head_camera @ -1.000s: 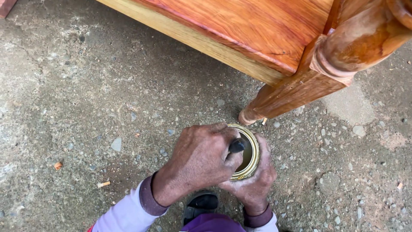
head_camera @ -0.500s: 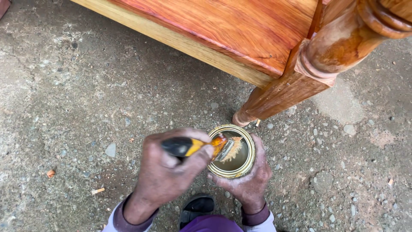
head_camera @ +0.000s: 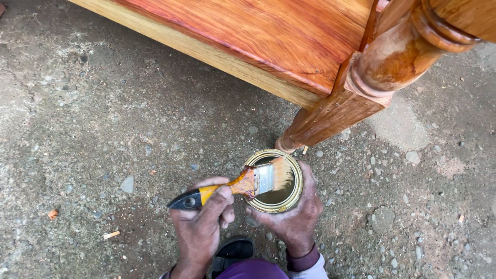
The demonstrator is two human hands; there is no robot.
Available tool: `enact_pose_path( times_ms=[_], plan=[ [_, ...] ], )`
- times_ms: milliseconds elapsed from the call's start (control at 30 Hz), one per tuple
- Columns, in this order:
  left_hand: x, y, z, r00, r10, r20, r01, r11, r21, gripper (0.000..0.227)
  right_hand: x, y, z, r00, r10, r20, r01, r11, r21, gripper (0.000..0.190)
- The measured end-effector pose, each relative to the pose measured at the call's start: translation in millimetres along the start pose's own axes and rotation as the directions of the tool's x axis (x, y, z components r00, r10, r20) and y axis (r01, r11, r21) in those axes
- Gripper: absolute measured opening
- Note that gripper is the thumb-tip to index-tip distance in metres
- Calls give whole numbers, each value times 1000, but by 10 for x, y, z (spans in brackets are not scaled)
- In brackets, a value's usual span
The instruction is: Applying varnish to the legs and frame of a wooden bench using a brush.
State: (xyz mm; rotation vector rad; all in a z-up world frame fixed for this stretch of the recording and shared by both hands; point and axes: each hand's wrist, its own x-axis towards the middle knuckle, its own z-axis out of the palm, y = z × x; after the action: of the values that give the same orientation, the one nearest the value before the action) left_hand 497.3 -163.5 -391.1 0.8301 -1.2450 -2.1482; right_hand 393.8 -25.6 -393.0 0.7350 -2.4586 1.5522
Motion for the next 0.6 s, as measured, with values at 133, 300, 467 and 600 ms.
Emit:
enact_pose_path(
  times_ms=[133,300,467,600],
  plan=[
    [-58,-71,92,998,-55,-19,53,995,-87,28,-20,10,50,999,-4,-39,0,993,-119,118],
    [-93,-107,33,995,-95,-32,85,971,-223,28,-36,31,80,995,1,-103,-21,981,-194,115],
    [-109,-27,-9,986,-58,-155,28,981,-193,27,3,-49,78,994,18,-104,-36,984,-172,115],
    [-56,-4,64,978,-106,-182,75,983,-171,24,-17,-82,94,994,39,-106,-51,992,-113,110]
  ],
)
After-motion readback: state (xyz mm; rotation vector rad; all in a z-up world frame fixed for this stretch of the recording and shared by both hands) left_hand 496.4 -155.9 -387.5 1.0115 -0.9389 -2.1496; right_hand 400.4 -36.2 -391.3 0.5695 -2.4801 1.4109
